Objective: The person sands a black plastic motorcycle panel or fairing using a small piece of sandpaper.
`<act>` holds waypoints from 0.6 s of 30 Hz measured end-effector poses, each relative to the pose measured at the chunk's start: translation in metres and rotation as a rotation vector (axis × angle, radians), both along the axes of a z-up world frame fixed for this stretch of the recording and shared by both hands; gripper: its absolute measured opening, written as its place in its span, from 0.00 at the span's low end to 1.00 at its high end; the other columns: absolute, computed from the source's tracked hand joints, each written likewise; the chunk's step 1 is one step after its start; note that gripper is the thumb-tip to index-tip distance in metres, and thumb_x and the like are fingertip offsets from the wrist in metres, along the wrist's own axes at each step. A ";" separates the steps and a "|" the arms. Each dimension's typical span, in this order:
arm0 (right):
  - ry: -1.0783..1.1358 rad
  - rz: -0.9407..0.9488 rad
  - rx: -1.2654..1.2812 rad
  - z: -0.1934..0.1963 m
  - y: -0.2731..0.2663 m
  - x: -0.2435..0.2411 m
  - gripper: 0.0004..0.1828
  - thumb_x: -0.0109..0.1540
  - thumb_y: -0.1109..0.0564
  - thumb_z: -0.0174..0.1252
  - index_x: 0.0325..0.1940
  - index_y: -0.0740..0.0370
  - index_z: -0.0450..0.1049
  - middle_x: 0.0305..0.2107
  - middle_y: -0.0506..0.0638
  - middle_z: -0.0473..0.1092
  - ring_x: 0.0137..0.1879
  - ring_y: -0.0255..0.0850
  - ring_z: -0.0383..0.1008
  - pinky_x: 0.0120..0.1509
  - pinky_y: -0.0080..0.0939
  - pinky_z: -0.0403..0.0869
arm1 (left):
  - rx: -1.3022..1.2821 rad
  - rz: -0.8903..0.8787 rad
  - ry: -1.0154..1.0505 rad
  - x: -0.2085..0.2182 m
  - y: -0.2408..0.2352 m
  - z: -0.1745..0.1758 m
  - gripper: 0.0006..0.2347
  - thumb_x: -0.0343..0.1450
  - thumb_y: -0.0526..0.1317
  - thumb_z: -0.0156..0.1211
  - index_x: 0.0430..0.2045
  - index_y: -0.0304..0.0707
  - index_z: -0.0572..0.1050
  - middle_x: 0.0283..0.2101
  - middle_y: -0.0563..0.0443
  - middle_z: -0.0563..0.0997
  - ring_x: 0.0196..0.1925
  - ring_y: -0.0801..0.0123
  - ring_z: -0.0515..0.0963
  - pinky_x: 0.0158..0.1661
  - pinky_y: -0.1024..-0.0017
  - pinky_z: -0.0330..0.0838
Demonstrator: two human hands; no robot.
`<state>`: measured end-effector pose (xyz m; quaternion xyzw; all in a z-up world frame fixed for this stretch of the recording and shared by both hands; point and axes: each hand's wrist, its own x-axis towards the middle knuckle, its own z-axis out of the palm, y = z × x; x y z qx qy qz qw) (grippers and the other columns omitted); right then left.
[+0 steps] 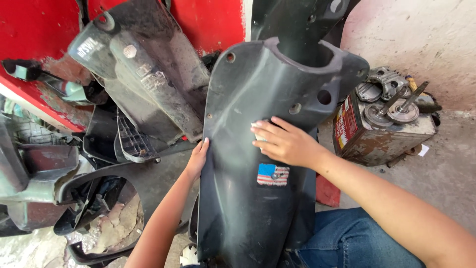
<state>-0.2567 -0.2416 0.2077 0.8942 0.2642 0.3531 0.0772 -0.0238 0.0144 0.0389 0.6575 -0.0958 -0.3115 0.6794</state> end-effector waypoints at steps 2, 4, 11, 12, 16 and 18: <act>0.003 0.028 0.001 0.002 0.000 -0.003 0.14 0.64 0.50 0.62 0.52 0.54 0.79 0.63 0.50 0.69 0.72 0.44 0.65 0.76 0.53 0.60 | 0.004 -0.001 0.008 -0.009 0.004 0.015 0.25 0.78 0.54 0.44 0.63 0.36 0.68 0.57 0.48 0.79 0.55 0.68 0.78 0.55 0.67 0.72; 0.010 0.058 0.003 0.004 0.002 -0.006 0.15 0.64 0.49 0.62 0.54 0.54 0.78 0.64 0.50 0.69 0.73 0.43 0.64 0.77 0.53 0.58 | 0.009 0.000 0.021 -0.014 0.011 0.021 0.25 0.77 0.54 0.43 0.64 0.38 0.68 0.57 0.51 0.79 0.55 0.70 0.78 0.55 0.68 0.72; -0.054 0.151 -0.100 0.008 0.028 -0.010 0.20 0.67 0.46 0.59 0.60 0.55 0.76 0.67 0.51 0.67 0.75 0.41 0.62 0.79 0.52 0.54 | 0.001 0.056 -0.120 -0.002 0.057 -0.031 0.22 0.79 0.51 0.47 0.57 0.32 0.75 0.49 0.53 0.81 0.49 0.75 0.77 0.52 0.72 0.71; -0.058 0.179 -0.137 0.007 0.033 -0.010 0.20 0.68 0.45 0.58 0.61 0.55 0.76 0.68 0.50 0.66 0.75 0.41 0.62 0.80 0.51 0.54 | 0.038 0.103 -0.164 -0.001 0.068 -0.042 0.21 0.80 0.51 0.47 0.54 0.30 0.77 0.46 0.53 0.81 0.46 0.76 0.75 0.49 0.72 0.71; -0.053 0.222 -0.184 0.001 0.053 -0.005 0.21 0.68 0.46 0.57 0.62 0.56 0.75 0.68 0.49 0.66 0.76 0.40 0.61 0.81 0.49 0.54 | -0.006 0.161 -0.162 0.004 0.095 -0.068 0.20 0.79 0.51 0.46 0.51 0.32 0.76 0.44 0.56 0.81 0.45 0.78 0.75 0.49 0.74 0.70; -0.018 0.242 -0.146 -0.002 0.061 -0.003 0.21 0.68 0.47 0.56 0.63 0.57 0.75 0.69 0.50 0.65 0.77 0.41 0.61 0.81 0.48 0.55 | -0.011 0.171 -0.184 0.003 0.101 -0.074 0.19 0.79 0.51 0.47 0.49 0.33 0.76 0.43 0.56 0.80 0.45 0.79 0.73 0.49 0.76 0.69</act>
